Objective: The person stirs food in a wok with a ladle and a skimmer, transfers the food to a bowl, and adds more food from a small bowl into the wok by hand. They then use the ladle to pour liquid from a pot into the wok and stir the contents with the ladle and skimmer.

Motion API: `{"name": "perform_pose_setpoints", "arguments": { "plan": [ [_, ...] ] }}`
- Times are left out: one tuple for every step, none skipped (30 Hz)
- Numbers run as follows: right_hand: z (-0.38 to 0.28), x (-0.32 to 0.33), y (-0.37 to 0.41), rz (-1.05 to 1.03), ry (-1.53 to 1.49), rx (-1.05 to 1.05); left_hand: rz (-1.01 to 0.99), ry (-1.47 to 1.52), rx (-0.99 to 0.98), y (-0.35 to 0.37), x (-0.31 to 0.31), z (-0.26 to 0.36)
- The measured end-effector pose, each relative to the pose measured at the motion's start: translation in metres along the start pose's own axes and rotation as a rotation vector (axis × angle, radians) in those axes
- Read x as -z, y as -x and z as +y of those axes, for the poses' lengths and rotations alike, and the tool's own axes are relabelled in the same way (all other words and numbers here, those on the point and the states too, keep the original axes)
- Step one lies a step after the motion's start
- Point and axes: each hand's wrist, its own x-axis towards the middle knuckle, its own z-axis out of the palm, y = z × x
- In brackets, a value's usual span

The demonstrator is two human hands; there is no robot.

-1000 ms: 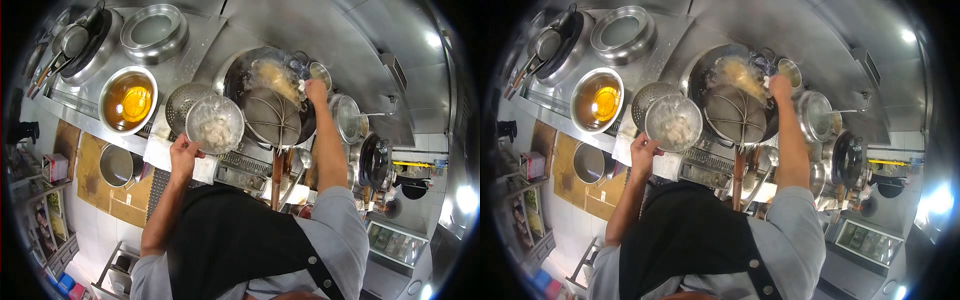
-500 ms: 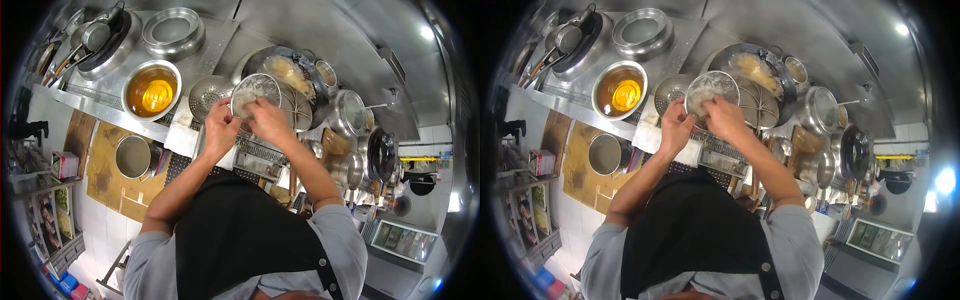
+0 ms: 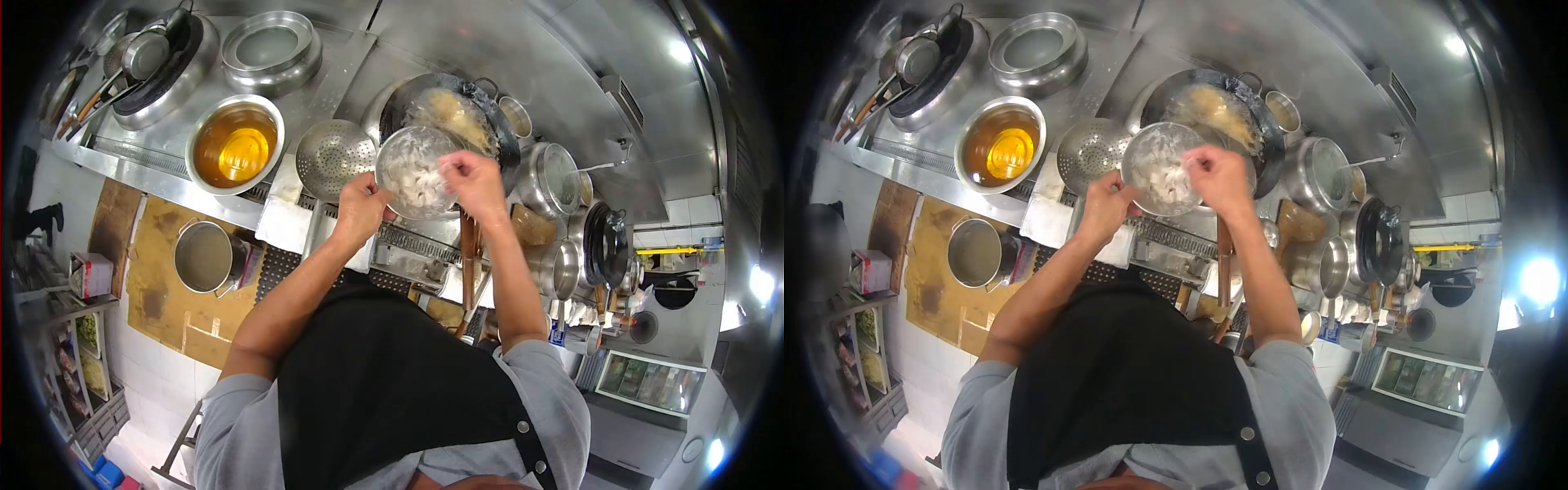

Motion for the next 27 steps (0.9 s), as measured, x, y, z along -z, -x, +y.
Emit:
{"name": "perform_pose_setpoints", "arguments": {
  "plan": [
    [-0.002, 0.015, -0.006, 0.02, -0.204, -0.166, 0.0, 0.005, 0.002, -0.006, -0.002, 0.001],
    [-0.005, 0.028, -0.013, 0.039, -0.255, -0.139, 0.001, 0.028, 0.029, -0.012, -0.004, 0.003],
    [0.001, 0.04, -0.02, 0.061, -0.318, -0.115, 0.0, 0.05, 0.057, -0.018, -0.006, 0.003],
    [0.004, 0.053, -0.027, 0.114, -0.31, -0.089, 0.008, 0.067, 0.044, -0.027, -0.009, -0.002],
    [0.007, 0.068, -0.035, 0.166, -0.299, -0.06, 0.002, 0.076, 0.043, -0.034, -0.011, -0.005],
    [0.013, 0.085, -0.043, 0.169, -0.289, -0.06, 0.034, 0.095, 0.037, -0.039, -0.013, -0.007],
    [0.02, 0.102, -0.05, 0.223, -0.28, -0.043, 0.067, 0.111, 0.032, -0.041, -0.014, -0.005],
    [0.026, 0.117, -0.058, 0.275, -0.271, -0.026, 0.07, 0.082, 0.062, -0.042, -0.012, 0.0],
    [0.035, 0.127, -0.067, 0.275, -0.267, -0.03, 0.068, 0.085, 0.066, -0.045, -0.011, -0.005],
    [0.046, 0.134, -0.075, 0.321, -0.144, -0.053, 0.109, 0.138, 0.052, -0.049, -0.007, -0.013],
    [0.06, 0.139, -0.084, 0.364, -0.023, -0.076, 0.152, 0.189, 0.039, -0.054, -0.002, -0.02],
    [0.084, 0.144, -0.094, 0.342, 0.093, -0.096, 0.167, 0.167, 0.045, -0.059, 0.003, -0.026],
    [0.11, 0.147, -0.102, 0.337, 0.091, -0.101, 0.171, 0.166, 0.05, -0.059, 0.007, -0.026],
    [0.137, 0.149, -0.111, 0.318, 0.305, -0.045, 0.188, 0.175, 0.056, -0.057, 0.011, -0.024],
    [0.161, 0.15, -0.117, 0.295, 0.518, 0.012, 0.205, 0.183, 0.063, -0.054, 0.015, -0.023],
    [0.179, 0.151, -0.121, 0.288, 0.58, -0.023, 0.222, 0.201, 0.075, -0.051, 0.018, -0.022],
    [0.196, 0.153, -0.126, 0.279, 0.575, -0.023, 0.231, 0.199, 0.079, -0.049, 0.024, -0.025],
    [0.212, 0.155, -0.13, 0.251, 0.653, -0.011, 0.246, 0.179, 0.083, -0.048, 0.031, -0.03],
    [0.228, 0.157, -0.133, 0.223, 0.73, 0.0, 0.26, 0.159, 0.087, -0.045, 0.034, -0.032],
    [0.243, 0.16, -0.137, 0.216, 0.723, 0.0, 0.267, 0.154, 0.091, -0.043, 0.035, -0.033],
    [0.259, 0.162, -0.144, 0.153, 0.763, -0.009, 0.289, 0.155, 0.092, -0.039, 0.035, -0.03],
    [0.269, 0.163, -0.149, 0.092, 0.804, -0.018, 0.309, 0.155, 0.092, -0.036, 0.035, -0.027],
    [0.278, 0.164, -0.155, 0.089, 0.799, -0.019, 0.312, 0.151, 0.094, -0.034, 0.035, -0.026],
    [0.279, 0.163, -0.158, -0.036, 0.833, -0.086, 0.309, 0.15, 0.089, -0.032, 0.034, -0.025],
    [0.28, 0.162, -0.158, -0.162, 0.866, -0.154, 0.304, 0.149, 0.085, -0.029, 0.034, -0.024],
    [0.28, 0.161, -0.158, -0.161, 0.864, -0.155, 0.303, 0.147, 0.085, -0.027, 0.035, -0.025],
    [0.268, 0.159, -0.16, 0.044, 0.769, -0.148, 0.287, 0.166, 0.084, -0.025, 0.036, -0.025]
  ]
}}
